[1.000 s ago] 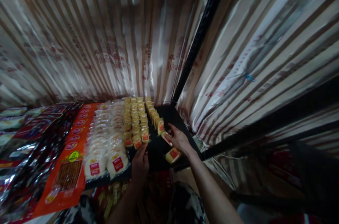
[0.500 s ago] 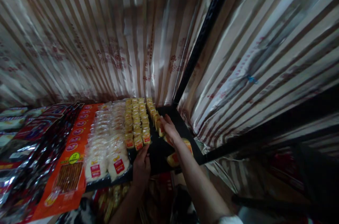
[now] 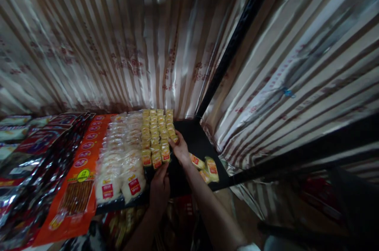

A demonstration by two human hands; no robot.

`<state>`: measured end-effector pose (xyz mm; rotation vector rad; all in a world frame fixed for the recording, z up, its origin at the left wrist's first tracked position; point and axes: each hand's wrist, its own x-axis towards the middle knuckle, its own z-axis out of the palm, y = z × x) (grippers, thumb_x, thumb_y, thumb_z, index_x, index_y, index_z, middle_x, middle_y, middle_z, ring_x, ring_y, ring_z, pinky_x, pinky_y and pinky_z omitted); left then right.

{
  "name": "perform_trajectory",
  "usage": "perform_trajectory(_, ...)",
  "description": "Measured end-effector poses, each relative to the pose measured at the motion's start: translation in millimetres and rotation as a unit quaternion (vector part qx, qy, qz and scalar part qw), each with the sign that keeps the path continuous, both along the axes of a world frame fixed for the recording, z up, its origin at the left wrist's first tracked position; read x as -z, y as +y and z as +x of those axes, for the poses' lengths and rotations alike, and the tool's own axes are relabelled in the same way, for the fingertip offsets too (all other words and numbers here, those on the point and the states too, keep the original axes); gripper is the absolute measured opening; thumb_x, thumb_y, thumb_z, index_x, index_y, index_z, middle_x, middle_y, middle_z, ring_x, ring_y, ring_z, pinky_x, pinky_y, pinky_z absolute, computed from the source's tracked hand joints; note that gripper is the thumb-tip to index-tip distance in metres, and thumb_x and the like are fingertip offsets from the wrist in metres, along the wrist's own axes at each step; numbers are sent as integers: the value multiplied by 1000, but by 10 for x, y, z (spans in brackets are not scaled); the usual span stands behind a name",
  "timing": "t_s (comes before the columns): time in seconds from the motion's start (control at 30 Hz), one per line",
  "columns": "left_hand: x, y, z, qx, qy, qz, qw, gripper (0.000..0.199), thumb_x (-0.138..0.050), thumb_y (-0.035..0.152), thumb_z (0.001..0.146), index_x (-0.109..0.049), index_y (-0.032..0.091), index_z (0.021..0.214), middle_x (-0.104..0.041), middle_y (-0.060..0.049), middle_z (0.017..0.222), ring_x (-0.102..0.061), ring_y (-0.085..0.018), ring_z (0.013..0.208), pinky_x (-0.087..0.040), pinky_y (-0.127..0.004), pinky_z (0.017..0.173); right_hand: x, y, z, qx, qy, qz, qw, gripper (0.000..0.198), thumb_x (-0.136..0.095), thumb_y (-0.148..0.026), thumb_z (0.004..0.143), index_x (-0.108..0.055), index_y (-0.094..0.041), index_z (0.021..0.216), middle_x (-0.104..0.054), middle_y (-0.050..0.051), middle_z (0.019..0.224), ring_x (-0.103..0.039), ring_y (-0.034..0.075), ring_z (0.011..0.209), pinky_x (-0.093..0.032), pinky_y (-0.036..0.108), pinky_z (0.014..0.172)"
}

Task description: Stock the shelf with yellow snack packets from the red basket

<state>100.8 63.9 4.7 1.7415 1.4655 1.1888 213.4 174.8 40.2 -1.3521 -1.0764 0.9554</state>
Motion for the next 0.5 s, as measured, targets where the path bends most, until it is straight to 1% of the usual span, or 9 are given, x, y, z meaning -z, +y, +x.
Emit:
perform_trajectory(0.1, -3, 2, -1, 1, -5, -2, 1000, 47, -35, 8, 78, -61, 14, 116, -64, -9, 118, -58, -17, 111, -47, -34, 98, -44, -70, -112, -2, 0, 16, 1000, 60, -58, -42, 76, -40, -22, 130, -62, 6, 118, -60, 20, 105, -45, 36, 96)
perform_trajectory(0.2, -7, -1, 2, 2, -6, -17, 1000, 46, -37, 9, 78, -61, 14, 117, -64, -10, 119, -58, -18, 111, -46, -36, 99, -85, -137, -186, 18, 13, 5, 1000, 72, -55, -49, 78, -29, -19, 138, -55, 10, 128, -55, 22, 114, -42, 37, 100)
perform_trajectory(0.27, -6, -4, 4, 3, -10, -23, 1000, 48, -36, 9, 78, -60, 15, 119, -63, -9, 121, -58, -18, 112, -46, -36, 99, -99, -169, -214, 21, 28, -6, 999, 76, -53, -52, 78, -24, -20, 141, -52, 9, 132, -51, 22, 119, -40, 38, 102)
perform_trajectory(0.33, -4, -7, 3, 5, -12, -25, 1000, 48, -36, 9, 78, -59, 15, 120, -62, -9, 122, -57, -18, 113, -46, -37, 100, -100, -190, -224, 21, 17, -15, 1000, 74, -50, -55, 79, -26, -23, 141, -47, 7, 138, -44, 21, 126, -34, 38, 107)
perform_trajectory(0.43, -3, -8, -2, 8, -4, -26, 1000, 48, -35, 9, 78, -59, 13, 119, -62, -10, 122, -57, -19, 114, -44, -38, 101, -68, -204, -207, 27, -10, -28, 999, 69, -45, -59, 80, -35, -24, 138, -35, 4, 146, -28, 20, 136, -19, 37, 114)
perform_trajectory(0.5, -4, -6, -6, 4, -1, -26, 1000, 47, -36, 9, 78, -60, 13, 119, -62, -10, 121, -57, -19, 114, -44, -39, 101, -30, -196, -174, 18, 19, -33, 999, 68, -38, -62, 82, -35, -24, 139, -31, 2, 149, -22, 18, 138, -16, 37, 115)
